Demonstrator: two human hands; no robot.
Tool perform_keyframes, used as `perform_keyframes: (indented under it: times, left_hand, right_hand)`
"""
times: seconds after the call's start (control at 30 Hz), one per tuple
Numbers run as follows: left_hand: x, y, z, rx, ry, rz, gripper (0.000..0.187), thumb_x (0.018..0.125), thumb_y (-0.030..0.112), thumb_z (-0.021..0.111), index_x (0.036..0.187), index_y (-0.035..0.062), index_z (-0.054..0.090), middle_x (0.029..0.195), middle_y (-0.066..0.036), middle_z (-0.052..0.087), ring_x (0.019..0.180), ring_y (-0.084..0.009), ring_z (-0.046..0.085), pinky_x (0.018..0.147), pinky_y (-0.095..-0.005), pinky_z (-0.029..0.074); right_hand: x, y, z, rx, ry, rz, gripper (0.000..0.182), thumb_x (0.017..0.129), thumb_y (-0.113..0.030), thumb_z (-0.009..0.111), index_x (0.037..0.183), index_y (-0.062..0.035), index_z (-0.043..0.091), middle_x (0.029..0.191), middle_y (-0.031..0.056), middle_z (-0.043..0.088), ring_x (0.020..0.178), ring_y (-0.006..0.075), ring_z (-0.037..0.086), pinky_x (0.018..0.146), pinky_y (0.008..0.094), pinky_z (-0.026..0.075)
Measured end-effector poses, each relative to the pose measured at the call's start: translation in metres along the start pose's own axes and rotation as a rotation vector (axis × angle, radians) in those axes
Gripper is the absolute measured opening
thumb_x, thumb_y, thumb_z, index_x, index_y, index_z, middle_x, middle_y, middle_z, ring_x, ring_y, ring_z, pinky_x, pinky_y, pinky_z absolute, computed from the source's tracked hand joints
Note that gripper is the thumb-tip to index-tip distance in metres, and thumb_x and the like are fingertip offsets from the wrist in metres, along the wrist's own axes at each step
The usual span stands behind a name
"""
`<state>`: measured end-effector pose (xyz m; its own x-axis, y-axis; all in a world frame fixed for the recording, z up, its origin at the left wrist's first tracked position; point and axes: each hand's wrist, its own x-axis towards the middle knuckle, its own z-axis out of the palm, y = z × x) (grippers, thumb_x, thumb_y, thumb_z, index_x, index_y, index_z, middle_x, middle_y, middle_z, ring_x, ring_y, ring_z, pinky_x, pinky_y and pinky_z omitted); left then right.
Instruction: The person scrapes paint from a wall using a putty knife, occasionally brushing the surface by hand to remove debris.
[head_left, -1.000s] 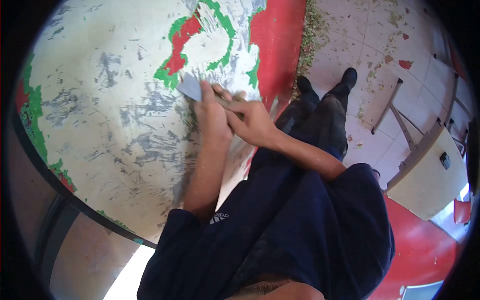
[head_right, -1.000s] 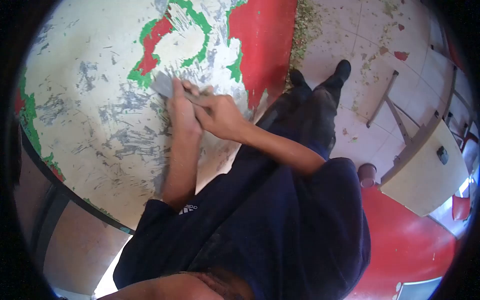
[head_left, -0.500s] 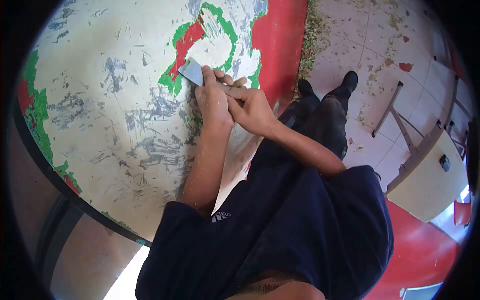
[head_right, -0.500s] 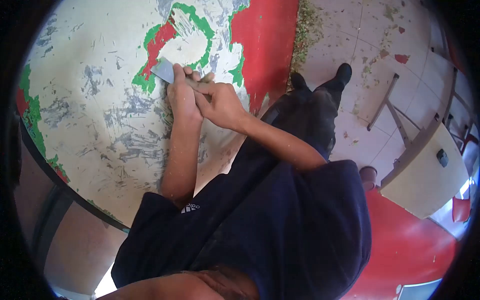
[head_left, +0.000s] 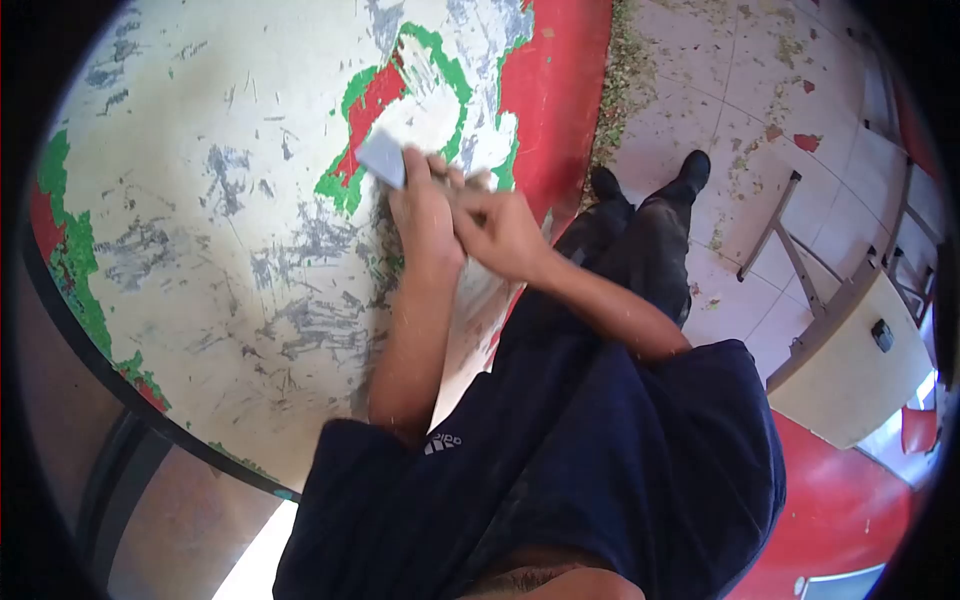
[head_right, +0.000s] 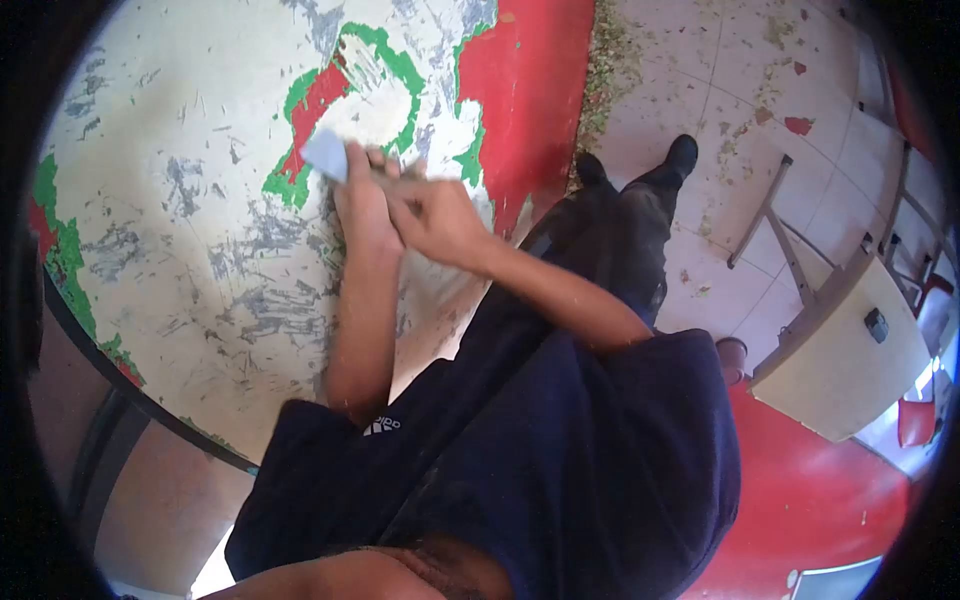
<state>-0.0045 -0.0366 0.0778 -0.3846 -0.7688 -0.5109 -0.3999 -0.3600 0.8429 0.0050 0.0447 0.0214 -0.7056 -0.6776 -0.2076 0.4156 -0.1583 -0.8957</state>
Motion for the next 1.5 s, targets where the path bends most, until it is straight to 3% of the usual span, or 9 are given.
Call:
perform_keyframes:
  times: [0.1,0.2,0.33,0.73,1.1,1.13,1.23,1.27,1.5]
  left_hand:
    - [-0.008,0.010,0.005,0.027,0.019,-0.033,0.026,0.099,0.028,0.037,0.086,0.0072,0.042,0.071,-0.002,0.041,0.057,-0.0148,0.044,0.062,-0.0406,0.055]
    - [-0.027,-0.016,-0.024,-0.017,0.090,-0.031,0.031,0.099,0.033,0.040,0.080,0.0084,0.043,0.069,-0.002,0.041,0.057,-0.0146,0.045,0.064,-0.0395,0.055]
    - [-0.018,0.003,-0.004,0.042,0.038,-0.056,0.032,0.099,0.035,0.038,0.083,0.0084,0.043,0.072,-0.002,0.041,0.058,-0.0138,0.046,0.063,-0.0418,0.056]
    - [-0.008,-0.002,-0.011,-0.021,0.046,0.038,0.030,0.098,0.034,0.042,0.081,0.0090,0.042,0.071,-0.002,0.042,0.056,-0.0151,0.045,0.065,-0.0413,0.053]
    - [-0.006,-0.013,-0.012,-0.076,0.067,-0.042,0.033,0.099,0.034,0.040,0.077,0.0091,0.040,0.069,-0.002,0.041,0.056,-0.0156,0.046,0.066,-0.0407,0.053]
    - [-0.001,-0.001,-0.001,-0.015,-0.019,0.037,0.032,0.099,0.034,0.040,0.078,0.0094,0.040,0.070,-0.002,0.041,0.057,-0.0158,0.046,0.066,-0.0406,0.053]
    - [-0.009,-0.007,-0.002,-0.068,0.071,-0.033,0.033,0.099,0.033,0.039,0.077,0.0086,0.040,0.068,-0.003,0.042,0.058,-0.0164,0.048,0.065,-0.0391,0.053]
    - [-0.009,-0.011,-0.005,-0.049,0.063,-0.025,0.034,0.099,0.035,0.040,0.076,0.0093,0.040,0.068,-0.003,0.041,0.059,-0.0162,0.047,0.066,-0.0400,0.053]
    - [-0.005,-0.006,0.003,0.009,0.038,-0.028,0.035,0.098,0.037,0.039,0.076,0.0097,0.040,0.067,-0.003,0.042,0.059,-0.0168,0.048,0.068,-0.0426,0.054]
  right_hand:
    - [0.001,0.007,0.001,0.095,-0.007,-0.093,0.017,0.081,-0.016,0.055,0.085,-0.0029,0.065,0.061,0.0225,0.053,0.049,0.0311,0.053,0.050,0.0380,0.044]
    - [-0.029,0.001,0.004,0.037,-0.015,-0.085,0.014,0.084,-0.011,0.056,0.087,0.0004,0.064,0.060,0.0172,0.054,0.055,0.0077,0.049,0.052,0.0285,0.042]
    - [-0.003,0.002,-0.005,-0.058,-0.160,0.042,0.030,0.081,-0.013,0.056,0.109,-0.0126,0.065,0.067,0.0217,0.057,0.056,0.0336,0.061,0.056,0.0365,0.049]
    - [-0.013,0.001,-0.004,0.034,-0.051,-0.195,0.018,0.081,-0.015,0.055,0.091,-0.0063,0.067,0.064,0.0211,0.056,0.052,0.0316,0.058,0.052,0.0373,0.046]
    - [-0.002,0.006,-0.012,-0.052,-0.122,-0.067,0.019,0.082,-0.018,0.056,0.093,-0.0064,0.067,0.064,0.0210,0.057,0.053,0.0342,0.059,0.053,0.0388,0.047]
    - [0.010,0.003,-0.013,-0.113,-0.146,-0.020,0.016,0.083,-0.011,0.056,0.093,-0.0034,0.066,0.064,0.0203,0.055,0.049,0.0212,0.054,0.053,0.0334,0.046]
    - [-0.002,0.006,-0.014,-0.057,-0.089,-0.095,0.018,0.082,-0.010,0.058,0.095,-0.0048,0.067,0.063,0.0203,0.055,0.048,0.0191,0.052,0.052,0.0331,0.046]
    - [-0.012,0.010,-0.014,-0.024,-0.083,-0.106,0.029,0.082,-0.015,0.055,0.109,-0.0109,0.065,0.064,0.0216,0.056,0.054,0.0340,0.059,0.053,0.0379,0.047]
    - [0.009,0.016,-0.010,-0.013,-0.064,-0.059,0.037,0.082,-0.013,0.054,0.117,-0.0168,0.061,0.066,0.0215,0.056,0.052,0.0330,0.058,0.053,0.0356,0.047]
